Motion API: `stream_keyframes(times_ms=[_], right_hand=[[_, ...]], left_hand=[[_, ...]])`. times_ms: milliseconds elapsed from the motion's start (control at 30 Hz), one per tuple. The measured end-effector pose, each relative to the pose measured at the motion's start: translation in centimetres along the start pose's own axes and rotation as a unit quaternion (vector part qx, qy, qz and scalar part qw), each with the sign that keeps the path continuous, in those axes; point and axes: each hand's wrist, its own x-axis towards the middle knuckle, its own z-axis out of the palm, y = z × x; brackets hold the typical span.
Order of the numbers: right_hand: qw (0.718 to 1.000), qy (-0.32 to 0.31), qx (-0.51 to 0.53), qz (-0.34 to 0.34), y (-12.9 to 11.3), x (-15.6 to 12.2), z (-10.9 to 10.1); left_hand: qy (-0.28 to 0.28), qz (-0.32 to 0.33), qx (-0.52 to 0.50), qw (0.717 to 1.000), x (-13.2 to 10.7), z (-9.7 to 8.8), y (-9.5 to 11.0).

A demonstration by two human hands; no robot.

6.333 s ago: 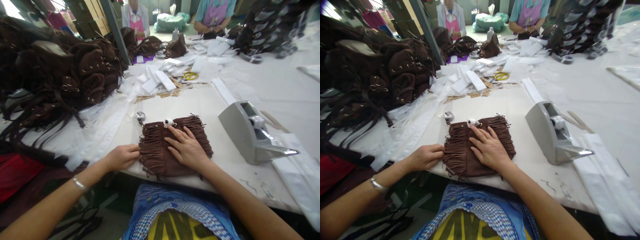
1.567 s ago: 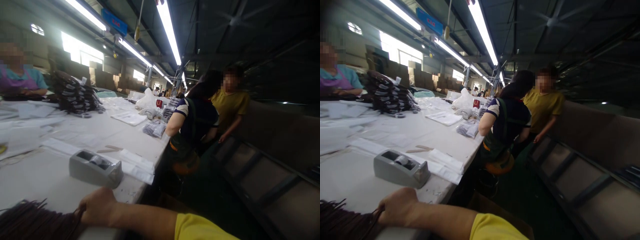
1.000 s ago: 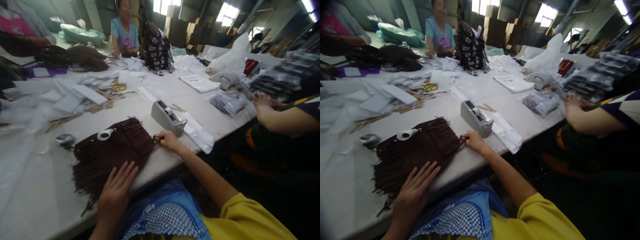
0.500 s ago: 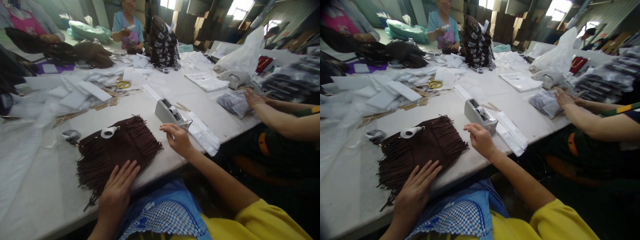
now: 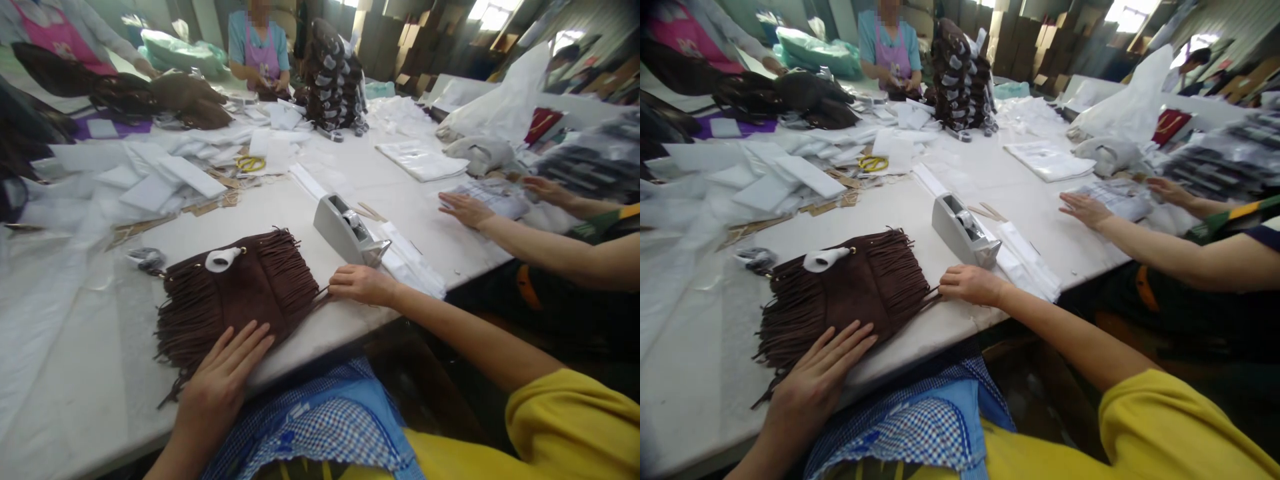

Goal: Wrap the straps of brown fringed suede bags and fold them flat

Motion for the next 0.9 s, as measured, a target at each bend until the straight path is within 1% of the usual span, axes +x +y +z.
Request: stream_keyframes(times_ms=[100,167,200,267,300,333,367,433,467,500,533,567,633,700,733,800,833,900], right_hand=[[0.999,-0.013,-0.007,0.03,1.2,-1.1,-0.7],[0.997,-0.006,-0.004,0.074,1.2,-1.6,-1.1],[0.995,0.01,0.0,0.103,0.8,-1.5,-1.2],[0.985,0.068,0.017,0.157,-0.9,-0.8,-1.5],[0.981,0.099,0.031,0.166,-2.0,0.0,-1.6],[0.978,0.125,0.047,0.157,-3.3,0.8,-1.6],[0.981,0.136,0.061,0.125,-4.4,1.8,-1.4],[0.991,0.113,0.067,0.033,-6.1,3.6,-0.8],[0.994,0.094,0.063,-0.006,-6.4,4.2,-0.4],[0.995,0.076,0.056,-0.028,-6.4,4.5,0.0],[0.996,0.061,0.049,-0.032,-6.0,4.5,0.3],[0.998,0.046,0.042,-0.022,-5.3,4.2,0.5],[0.999,0.015,0.031,0.027,-3.7,3.1,0.3],[0.995,-0.003,0.015,0.097,-2.4,2.3,-0.6],[0.991,0.006,0.008,0.133,-2.0,2.3,-1.1],[0.98,0.06,0.016,0.187,-1.7,3.5,-2.1],[0.977,0.093,0.031,0.192,-1.6,4.8,-2.3],[0.976,0.133,0.068,0.157,-1.4,8.2,-2.1]], left_hand=[[0.005,0.003,-0.003,1.0,-0.1,0.1,-0.1],[0.005,0.004,-0.004,1.0,-0.2,0.2,-0.2],[0.005,0.004,-0.005,1.0,-0.3,0.2,-0.3],[0.005,0.002,-0.008,1.0,-0.3,0.3,-0.3],[0.005,-0.001,-0.009,1.0,-0.4,0.3,-0.3],[0.007,-0.002,-0.01,1.0,-0.4,0.3,-0.2],[0.008,-0.002,-0.012,1.0,-0.4,0.4,-0.2],[0.006,-0.007,-0.013,1.0,-0.4,0.4,-0.1],[0.003,-0.009,-0.012,1.0,-0.5,0.4,-0.1],[0.001,-0.011,-0.01,1.0,-0.5,0.4,0.0],[-0.001,-0.01,-0.005,1.0,-0.5,0.4,0.0],[-0.001,-0.009,0.0,1.0,-0.5,0.4,0.0],[0.01,-0.003,0.01,1.0,-0.4,0.4,0.0],[0.028,-0.003,0.014,0.999,-0.3,0.4,0.0],[0.038,-0.005,0.014,0.999,-0.3,0.4,0.1],[0.049,-0.015,0.013,0.999,-0.2,0.4,0.2],[0.05,-0.019,0.013,0.998,-0.1,0.4,0.3],[0.047,-0.022,0.014,0.999,0.0,0.4,0.4]])
